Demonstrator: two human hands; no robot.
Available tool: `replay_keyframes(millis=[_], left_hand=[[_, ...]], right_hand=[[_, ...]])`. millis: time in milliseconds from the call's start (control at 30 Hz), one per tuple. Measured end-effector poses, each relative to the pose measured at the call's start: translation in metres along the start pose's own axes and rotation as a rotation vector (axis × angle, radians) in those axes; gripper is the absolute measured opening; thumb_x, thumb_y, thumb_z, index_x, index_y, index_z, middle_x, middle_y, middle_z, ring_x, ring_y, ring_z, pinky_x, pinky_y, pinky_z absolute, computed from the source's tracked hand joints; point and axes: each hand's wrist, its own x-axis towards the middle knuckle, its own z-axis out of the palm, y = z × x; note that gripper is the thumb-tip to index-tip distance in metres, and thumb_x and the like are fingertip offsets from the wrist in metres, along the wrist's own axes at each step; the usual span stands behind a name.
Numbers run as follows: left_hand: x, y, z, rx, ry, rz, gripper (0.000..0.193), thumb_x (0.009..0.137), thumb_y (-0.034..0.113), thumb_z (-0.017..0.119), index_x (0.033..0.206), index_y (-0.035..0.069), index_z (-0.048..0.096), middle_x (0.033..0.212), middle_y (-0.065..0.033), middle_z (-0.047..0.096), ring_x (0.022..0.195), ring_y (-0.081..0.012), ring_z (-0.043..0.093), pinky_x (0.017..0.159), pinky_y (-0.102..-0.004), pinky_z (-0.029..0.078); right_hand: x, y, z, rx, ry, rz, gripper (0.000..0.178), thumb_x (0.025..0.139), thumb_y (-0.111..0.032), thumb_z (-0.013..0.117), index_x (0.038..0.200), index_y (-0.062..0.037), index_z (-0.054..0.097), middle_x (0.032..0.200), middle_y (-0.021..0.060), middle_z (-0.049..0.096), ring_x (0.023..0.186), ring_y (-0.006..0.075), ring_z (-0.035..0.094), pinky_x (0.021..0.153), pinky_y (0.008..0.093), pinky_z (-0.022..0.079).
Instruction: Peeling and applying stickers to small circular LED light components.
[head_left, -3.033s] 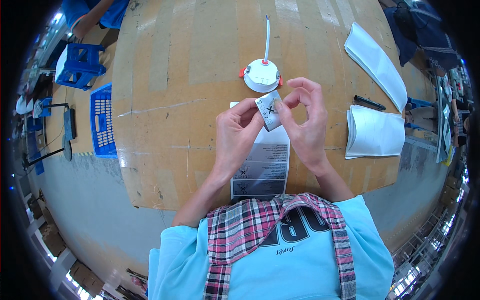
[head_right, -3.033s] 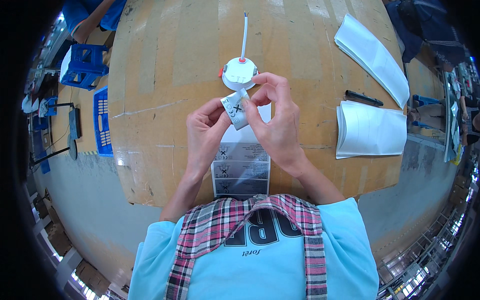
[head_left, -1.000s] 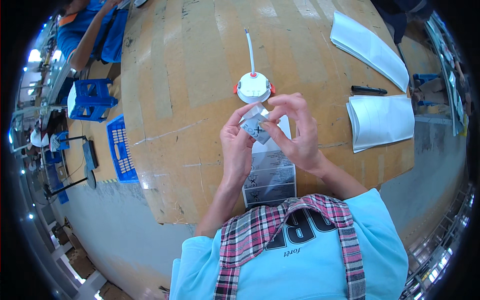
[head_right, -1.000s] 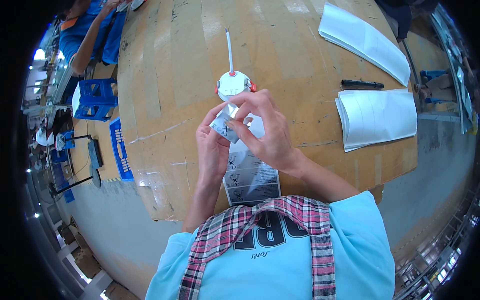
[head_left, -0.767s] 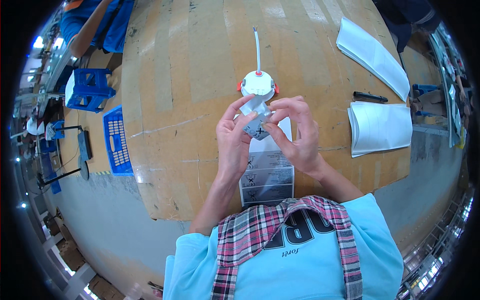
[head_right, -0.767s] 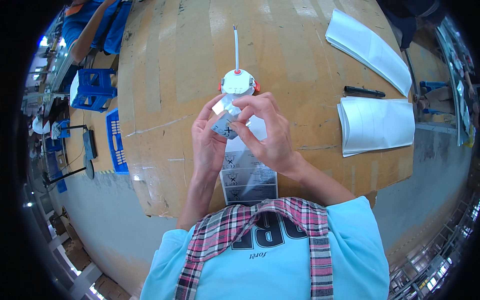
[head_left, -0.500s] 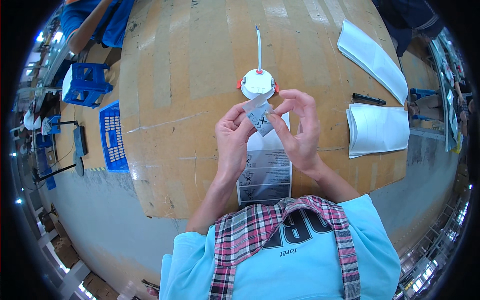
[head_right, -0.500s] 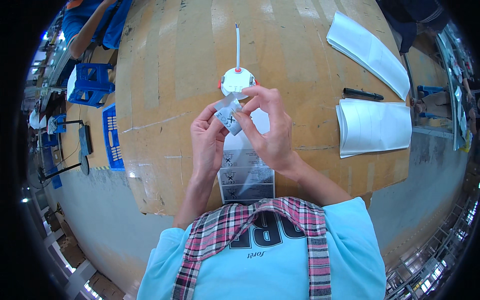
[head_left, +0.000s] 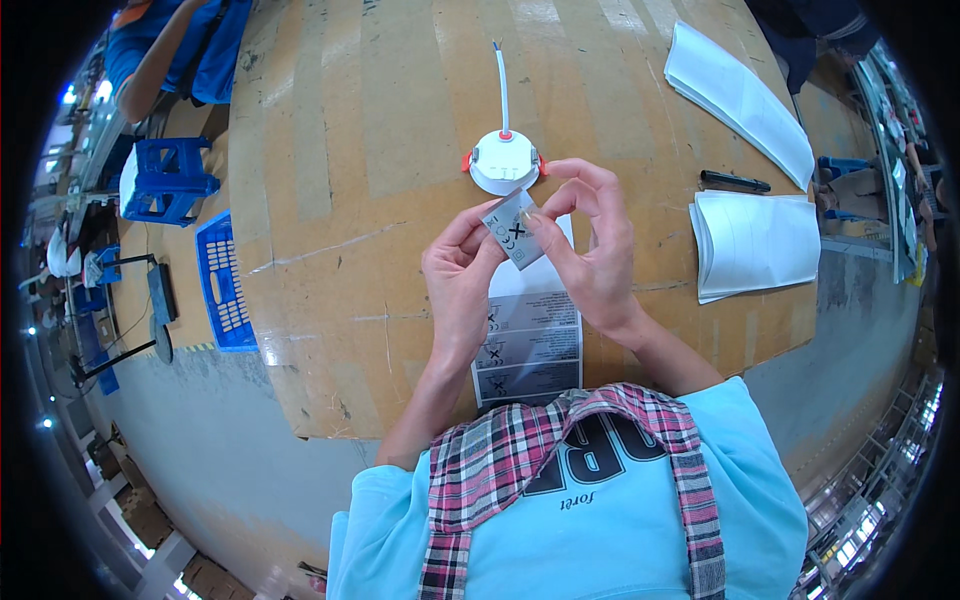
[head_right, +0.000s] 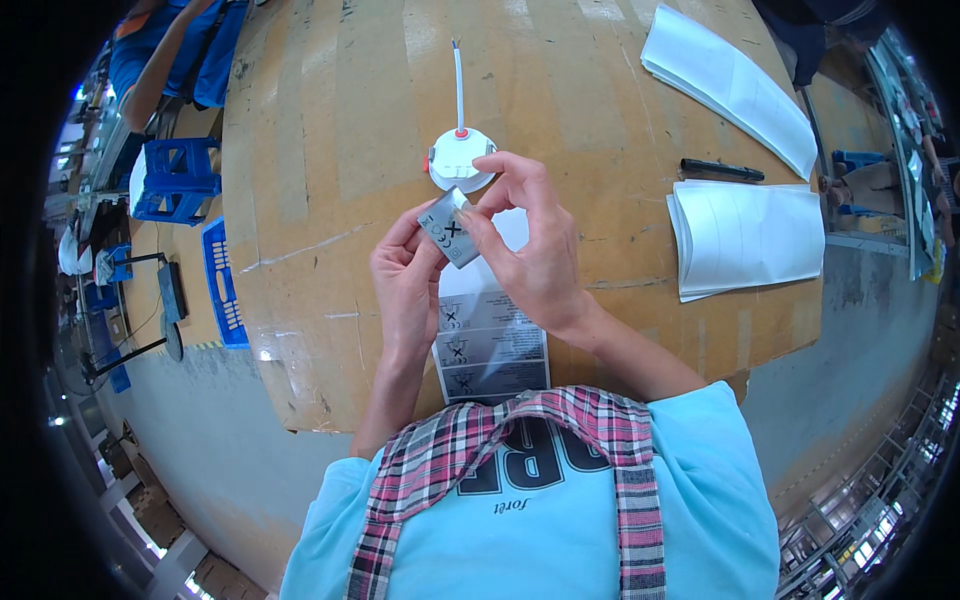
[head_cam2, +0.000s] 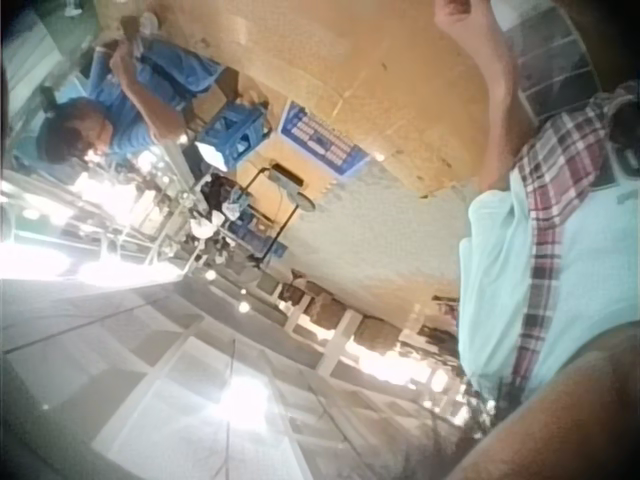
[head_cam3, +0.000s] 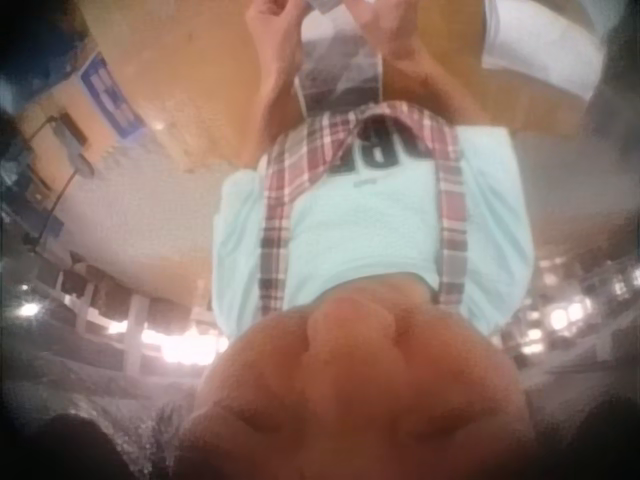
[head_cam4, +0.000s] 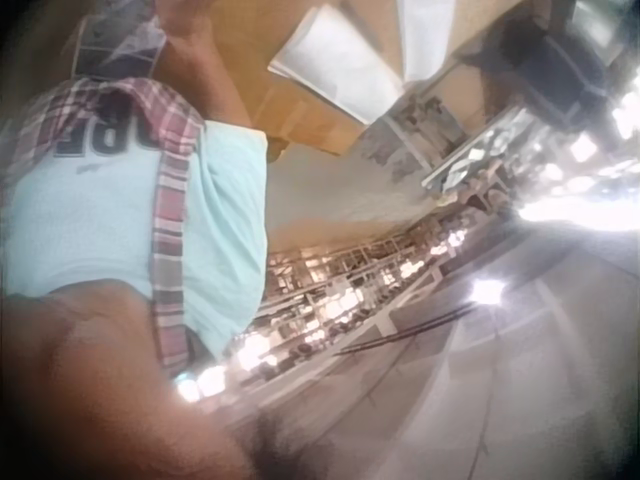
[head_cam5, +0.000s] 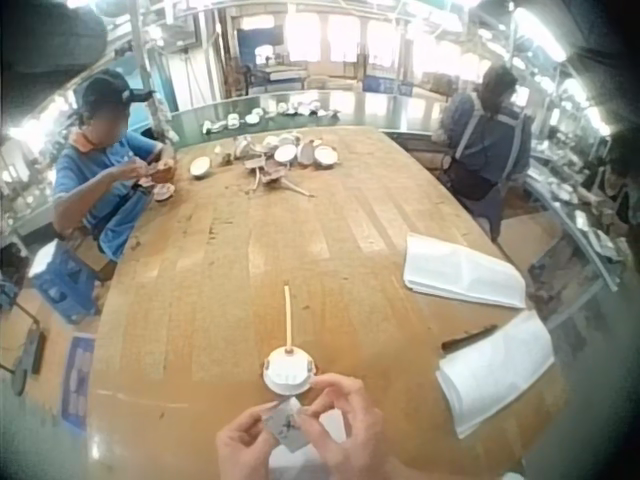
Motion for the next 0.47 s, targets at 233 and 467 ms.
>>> replay_keyframes(millis=[233,467], left_hand=[[-0.0010,-0.0011,-0.0017,0.017,-0.010,0.018,0.028,0.087,0.004,0.060,0.114,-0.006,0.058,0.098,-0.0111,0.067,0.088,-0.0118,0.064,0.079,-0.0254,0.051],[-0.0012,-0.0016,-0.0029,0.041,-0.020,0.029,0.028,0.088,0.006,0.061,0.113,-0.005,0.058,0.097,-0.0106,0.068,0.089,-0.0115,0.064,0.079,-0.0246,0.050]], right_hand=[[0.0007,-0.0025,-0.0005,-0.010,-0.016,0.010,0.041,0.081,0.001,0.063,0.117,-0.0015,0.046,0.072,0.0065,0.058,0.069,0.0128,0.059,0.068,0.0278,0.046],[0.0007,-0.0031,-0.0015,-0.008,-0.030,0.032,0.042,0.081,0.001,0.063,0.118,-0.0017,0.046,0.072,0.0069,0.058,0.069,0.0128,0.059,0.069,0.0279,0.046]])
